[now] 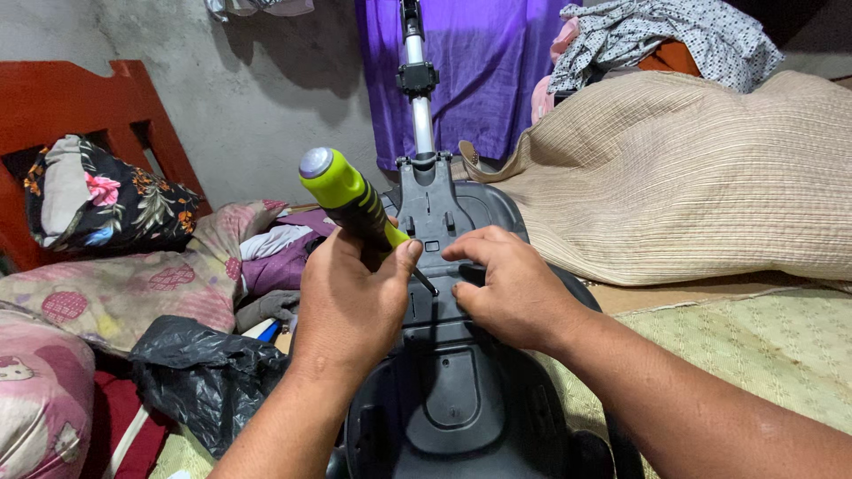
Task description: The person wipes the seat plate of a stroller with a small plastic sheet, then uses a screwdriver to unscrew screws from the stroller seat while holding the frame steady on a bed. The person removes the screws from the seat mounting points one at a time.
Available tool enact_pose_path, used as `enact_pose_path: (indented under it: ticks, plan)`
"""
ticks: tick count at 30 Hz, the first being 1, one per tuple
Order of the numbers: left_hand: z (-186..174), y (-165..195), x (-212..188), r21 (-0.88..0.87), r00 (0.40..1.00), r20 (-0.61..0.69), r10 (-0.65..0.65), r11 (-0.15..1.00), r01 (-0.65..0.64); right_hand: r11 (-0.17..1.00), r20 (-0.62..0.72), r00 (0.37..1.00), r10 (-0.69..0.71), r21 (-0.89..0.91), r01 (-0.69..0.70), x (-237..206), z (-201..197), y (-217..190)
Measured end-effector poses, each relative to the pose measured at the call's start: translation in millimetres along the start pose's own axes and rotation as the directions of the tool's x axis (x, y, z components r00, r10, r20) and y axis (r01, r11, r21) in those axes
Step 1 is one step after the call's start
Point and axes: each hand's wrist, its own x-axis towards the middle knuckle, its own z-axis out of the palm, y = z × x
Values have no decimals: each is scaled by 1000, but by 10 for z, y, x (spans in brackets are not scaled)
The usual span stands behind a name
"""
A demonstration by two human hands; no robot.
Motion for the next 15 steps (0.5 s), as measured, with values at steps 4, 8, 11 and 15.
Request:
enact_pose_path:
  ticks: [4, 8, 11, 15]
  plan:
    - [5, 1, -27, -10, 999, 35, -23, 1000, 24, 998, -24, 1000, -18, 54, 19, 3, -9, -52]
    - [-12, -6, -32, -12, 998, 60, -8, 1000, 9, 974, 17, 998, -52, 220, 47, 54, -138, -204]
    - [-29, 16, 20, 1, 993, 107, 42, 999, -42, 844, 30, 966, -258, 493, 210, 155, -341, -356]
    - [-37, 101, 131, -4, 972, 235, -12, 1000, 13, 702, 105, 906, -410, 671, 239, 286, -522, -545]
